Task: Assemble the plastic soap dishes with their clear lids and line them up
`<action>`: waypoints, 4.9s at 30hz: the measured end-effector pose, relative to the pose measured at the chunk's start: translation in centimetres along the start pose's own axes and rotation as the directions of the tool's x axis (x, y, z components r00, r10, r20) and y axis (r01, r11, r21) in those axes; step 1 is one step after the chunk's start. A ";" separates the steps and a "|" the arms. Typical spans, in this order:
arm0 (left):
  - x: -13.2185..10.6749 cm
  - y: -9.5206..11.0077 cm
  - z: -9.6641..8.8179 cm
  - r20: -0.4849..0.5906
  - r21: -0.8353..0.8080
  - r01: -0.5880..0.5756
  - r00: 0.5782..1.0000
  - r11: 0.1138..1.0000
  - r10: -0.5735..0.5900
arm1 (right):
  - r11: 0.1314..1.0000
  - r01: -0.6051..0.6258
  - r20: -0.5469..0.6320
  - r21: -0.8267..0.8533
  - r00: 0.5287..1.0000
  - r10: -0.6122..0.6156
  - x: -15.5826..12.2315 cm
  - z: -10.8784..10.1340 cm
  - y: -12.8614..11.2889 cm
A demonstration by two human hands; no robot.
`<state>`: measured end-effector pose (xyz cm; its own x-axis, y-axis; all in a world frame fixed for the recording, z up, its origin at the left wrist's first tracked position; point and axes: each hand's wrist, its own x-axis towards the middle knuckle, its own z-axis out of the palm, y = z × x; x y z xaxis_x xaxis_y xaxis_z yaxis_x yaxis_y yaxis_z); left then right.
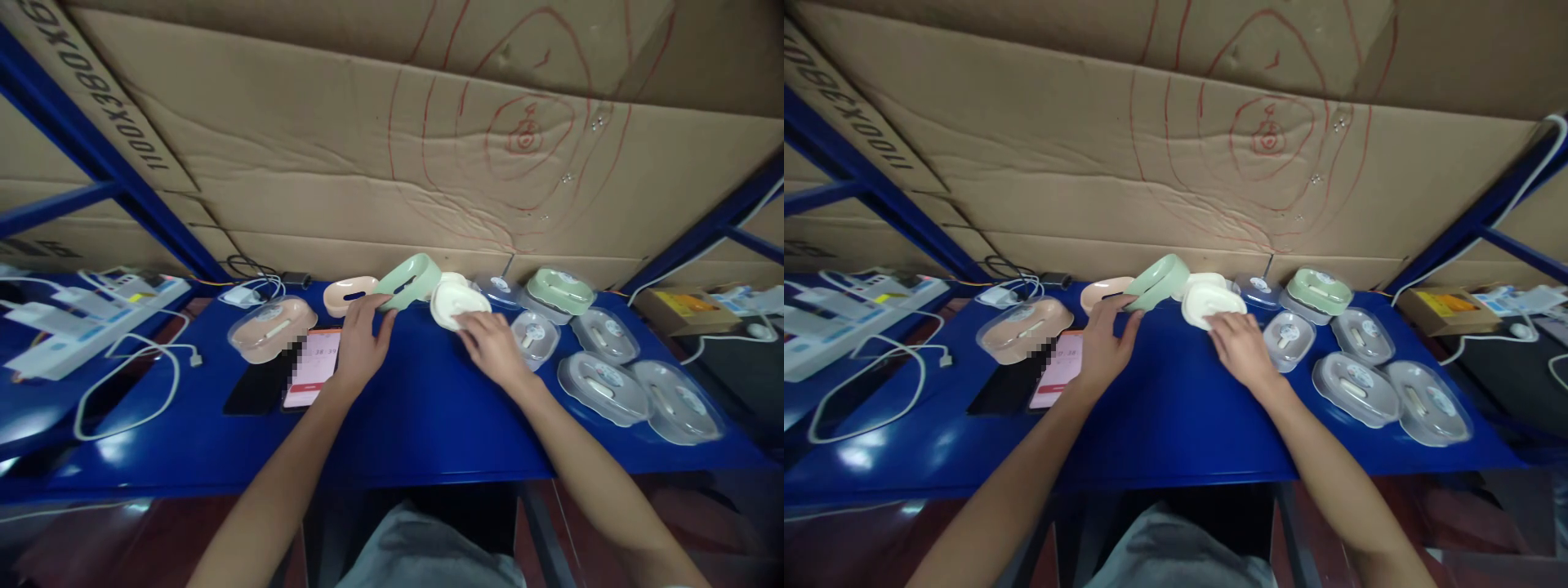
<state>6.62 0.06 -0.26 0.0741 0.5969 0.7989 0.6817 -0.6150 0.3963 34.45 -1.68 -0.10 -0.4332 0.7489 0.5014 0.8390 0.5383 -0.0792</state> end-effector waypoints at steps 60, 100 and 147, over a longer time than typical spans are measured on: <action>-2.7 -0.4 0.3 0.647 -0.142 0.230 0.757 0.963 -0.085 | 0.927 -0.337 0.288 -0.163 0.883 0.372 6.0 -1.5 12.8; -1.8 -1.1 -1.6 0.837 -0.293 0.449 0.548 0.845 -0.001 | 0.940 0.221 0.254 0.259 0.924 -0.287 -0.5 0.8 -4.5; 1.7 3.6 4.3 0.830 -0.292 0.828 0.469 0.479 -0.304 | 0.810 -0.520 -0.243 -0.272 0.851 0.465 0.9 -1.4 6.2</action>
<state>12.31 1.08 0.57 0.4315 0.8939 -0.1213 0.1752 0.0489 0.9833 39.73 1.78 1.05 0.1012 0.7940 0.5995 0.9942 -0.0582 -0.0907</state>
